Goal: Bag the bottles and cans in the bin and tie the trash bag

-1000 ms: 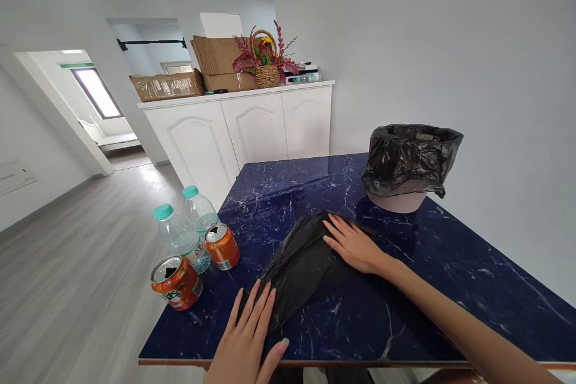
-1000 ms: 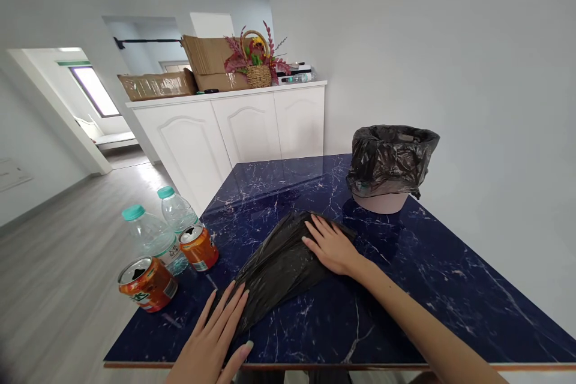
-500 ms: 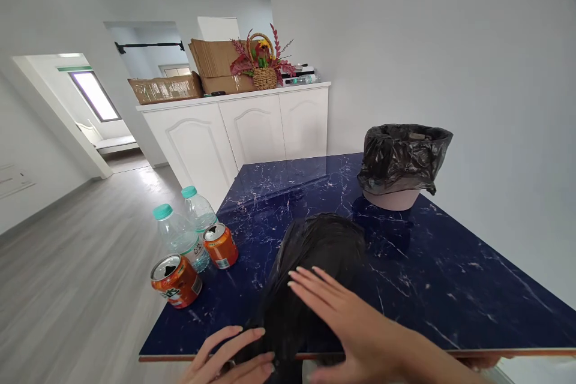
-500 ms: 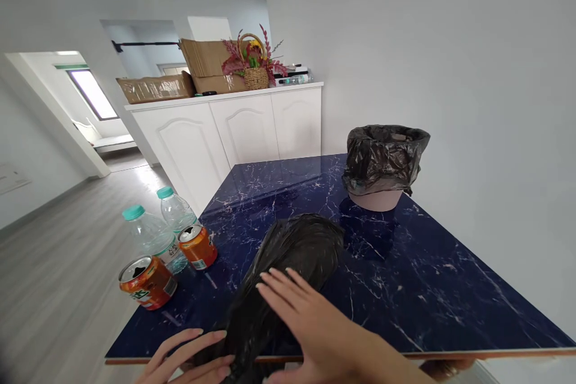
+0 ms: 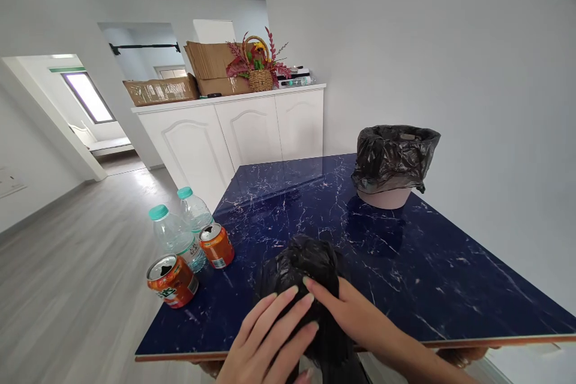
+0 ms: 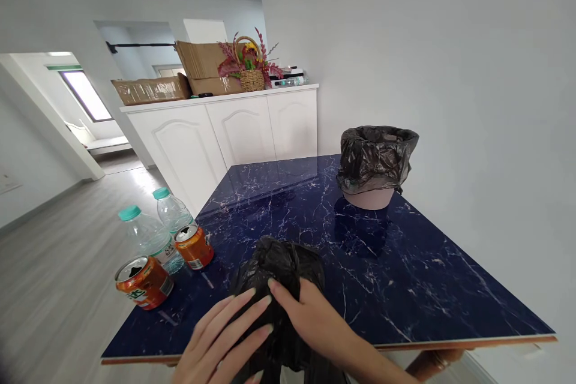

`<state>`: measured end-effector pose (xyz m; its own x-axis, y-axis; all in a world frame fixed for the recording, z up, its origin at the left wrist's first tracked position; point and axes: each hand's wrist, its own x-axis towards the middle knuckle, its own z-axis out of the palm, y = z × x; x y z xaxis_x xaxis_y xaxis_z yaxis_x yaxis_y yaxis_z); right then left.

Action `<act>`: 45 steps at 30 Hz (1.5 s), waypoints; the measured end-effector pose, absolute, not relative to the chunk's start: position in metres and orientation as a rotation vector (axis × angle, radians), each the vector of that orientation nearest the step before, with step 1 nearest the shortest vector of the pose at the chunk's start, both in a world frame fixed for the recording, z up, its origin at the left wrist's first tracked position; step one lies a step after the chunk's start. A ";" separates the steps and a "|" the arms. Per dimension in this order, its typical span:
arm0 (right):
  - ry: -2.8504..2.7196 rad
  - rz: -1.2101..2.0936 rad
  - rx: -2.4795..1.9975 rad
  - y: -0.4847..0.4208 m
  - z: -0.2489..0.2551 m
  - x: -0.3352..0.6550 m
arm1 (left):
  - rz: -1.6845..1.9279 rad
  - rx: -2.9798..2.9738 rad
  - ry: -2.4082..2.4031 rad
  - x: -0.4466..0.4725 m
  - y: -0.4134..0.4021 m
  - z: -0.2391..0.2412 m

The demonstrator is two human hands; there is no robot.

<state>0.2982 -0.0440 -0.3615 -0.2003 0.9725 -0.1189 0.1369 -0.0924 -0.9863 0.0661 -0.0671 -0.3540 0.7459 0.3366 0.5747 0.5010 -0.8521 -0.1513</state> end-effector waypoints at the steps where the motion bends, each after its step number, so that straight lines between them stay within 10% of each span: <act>1: -1.512 1.258 -1.259 -0.032 -0.364 0.302 | -0.690 -2.716 -0.672 0.072 -0.060 -0.358; 10: -1.960 0.338 -1.313 0.010 -0.403 0.309 | -0.299 -2.916 -0.883 0.084 -0.027 -0.390; 36: -2.322 0.950 -1.026 -0.057 -0.379 0.364 | -0.723 -3.080 -0.887 0.036 -0.037 -0.392; 45: -1.795 0.816 -1.455 -0.004 -0.393 0.349 | -0.986 -2.807 -1.855 0.071 -0.004 -0.399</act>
<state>0.3490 -0.0041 -0.3932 -0.1461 0.9824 0.1167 0.5582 0.1793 -0.8101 0.0707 -0.0040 -0.3988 0.3052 0.9197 0.2469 0.7192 -0.3926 0.5733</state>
